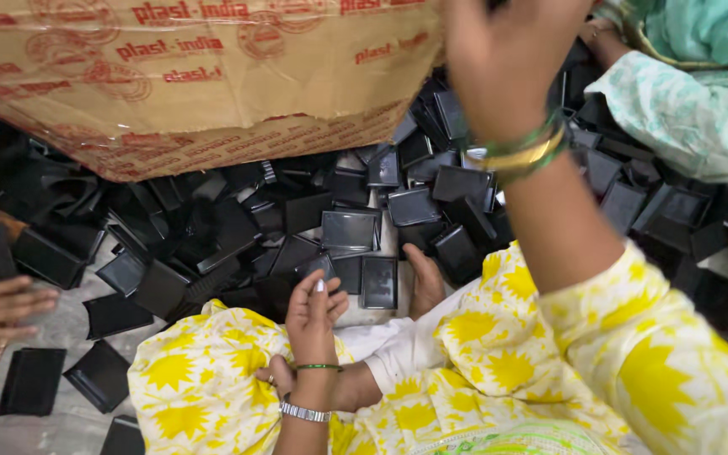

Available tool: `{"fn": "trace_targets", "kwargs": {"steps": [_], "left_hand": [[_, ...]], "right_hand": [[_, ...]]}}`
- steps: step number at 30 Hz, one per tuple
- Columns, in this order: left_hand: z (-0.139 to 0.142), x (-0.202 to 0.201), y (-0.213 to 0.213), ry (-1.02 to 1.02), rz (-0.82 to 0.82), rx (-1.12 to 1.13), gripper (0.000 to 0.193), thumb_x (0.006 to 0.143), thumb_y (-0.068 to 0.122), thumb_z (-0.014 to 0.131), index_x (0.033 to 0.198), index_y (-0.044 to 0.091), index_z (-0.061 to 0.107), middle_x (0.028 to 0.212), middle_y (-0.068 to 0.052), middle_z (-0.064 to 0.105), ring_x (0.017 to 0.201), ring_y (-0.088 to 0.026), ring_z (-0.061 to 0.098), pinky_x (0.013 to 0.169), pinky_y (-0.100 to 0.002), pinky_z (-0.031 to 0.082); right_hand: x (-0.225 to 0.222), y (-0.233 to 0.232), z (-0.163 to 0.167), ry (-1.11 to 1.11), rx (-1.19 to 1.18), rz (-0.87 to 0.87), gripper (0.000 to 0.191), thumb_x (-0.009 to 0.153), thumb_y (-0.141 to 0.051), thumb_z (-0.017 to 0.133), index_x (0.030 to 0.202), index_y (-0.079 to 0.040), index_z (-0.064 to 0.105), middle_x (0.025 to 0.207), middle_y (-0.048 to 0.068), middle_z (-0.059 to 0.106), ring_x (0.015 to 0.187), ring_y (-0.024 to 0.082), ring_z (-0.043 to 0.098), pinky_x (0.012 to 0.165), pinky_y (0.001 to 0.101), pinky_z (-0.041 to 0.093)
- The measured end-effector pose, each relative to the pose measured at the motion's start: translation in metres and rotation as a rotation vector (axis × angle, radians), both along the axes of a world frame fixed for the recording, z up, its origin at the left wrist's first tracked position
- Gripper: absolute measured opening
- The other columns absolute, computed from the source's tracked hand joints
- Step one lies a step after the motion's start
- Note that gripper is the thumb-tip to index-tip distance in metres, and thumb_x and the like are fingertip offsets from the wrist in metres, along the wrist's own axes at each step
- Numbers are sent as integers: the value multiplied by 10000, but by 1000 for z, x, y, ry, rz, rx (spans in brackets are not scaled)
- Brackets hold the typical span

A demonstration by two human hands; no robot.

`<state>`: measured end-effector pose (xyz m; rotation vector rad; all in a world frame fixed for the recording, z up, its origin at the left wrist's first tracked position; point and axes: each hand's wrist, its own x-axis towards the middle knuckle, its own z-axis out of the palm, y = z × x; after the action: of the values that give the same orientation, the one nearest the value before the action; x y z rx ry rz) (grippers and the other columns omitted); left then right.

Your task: The person sits on the floor and repeatedly picks up small black plastic cases from a large pile, opens them, and places them into a cardboard box. The person handles the items one at a time, opening each case before depositing it into the box.

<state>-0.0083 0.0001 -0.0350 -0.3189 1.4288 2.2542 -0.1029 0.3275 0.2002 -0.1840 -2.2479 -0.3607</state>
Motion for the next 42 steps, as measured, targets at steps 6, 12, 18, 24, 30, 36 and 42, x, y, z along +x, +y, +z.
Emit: {"fn": "trace_targets", "kwargs": {"steps": [6,12,18,24,30,36,42], "left_hand": [[-37,3,8,57,-27,-66,301,1013,168,586,1274,24,626,1065,-110,732,860,-133,697,791,-282,600],[-44,6,8,92,-36,-131,289,1006,130,586,1266,17,643,1041,-97,747,847,-111,688,784,-261,589],[-48,4,7,8,-32,-139,279,996,111,599,1252,14,652,1042,-104,748,844,-118,688,775,-262,583],[-37,0,12,25,-78,-138,315,985,139,604,1276,24,638,1062,-108,739,865,-138,695,786,-282,600],[4,0,11,-92,-169,202,452,989,300,495,1408,133,500,1130,-161,706,913,-247,747,777,-375,644],[29,2,7,-1,-279,274,532,1017,237,577,1480,23,428,1291,-165,623,1075,-293,688,842,-463,608],[19,4,4,-27,-294,258,568,1032,401,439,1498,76,419,1273,-193,651,1024,-303,686,872,-430,594]], "right_hand": [[13,-55,-156,-396,-902,182,107,903,-120,725,963,-49,777,930,216,722,833,348,744,748,420,586],[-12,-56,-240,-684,-912,-410,739,729,-520,871,1200,-42,563,1099,244,666,1029,429,660,867,537,517],[-18,-42,-247,-770,-953,-455,798,693,-427,889,1296,-75,503,1084,220,690,1027,408,666,866,517,507],[54,-2,-224,-525,-1604,87,596,734,-318,826,1230,-5,718,1016,122,768,927,216,720,861,337,561],[129,-59,-167,-608,-1596,568,779,675,-234,851,1381,-36,588,1330,151,632,1140,230,633,939,371,537],[147,-147,-136,-863,-898,332,950,636,-394,941,1434,-65,544,1236,166,629,1163,355,596,1062,607,303],[137,-115,-172,-567,-1166,521,801,701,-374,803,1414,-76,596,1407,160,608,1359,331,577,1210,462,443]]}}
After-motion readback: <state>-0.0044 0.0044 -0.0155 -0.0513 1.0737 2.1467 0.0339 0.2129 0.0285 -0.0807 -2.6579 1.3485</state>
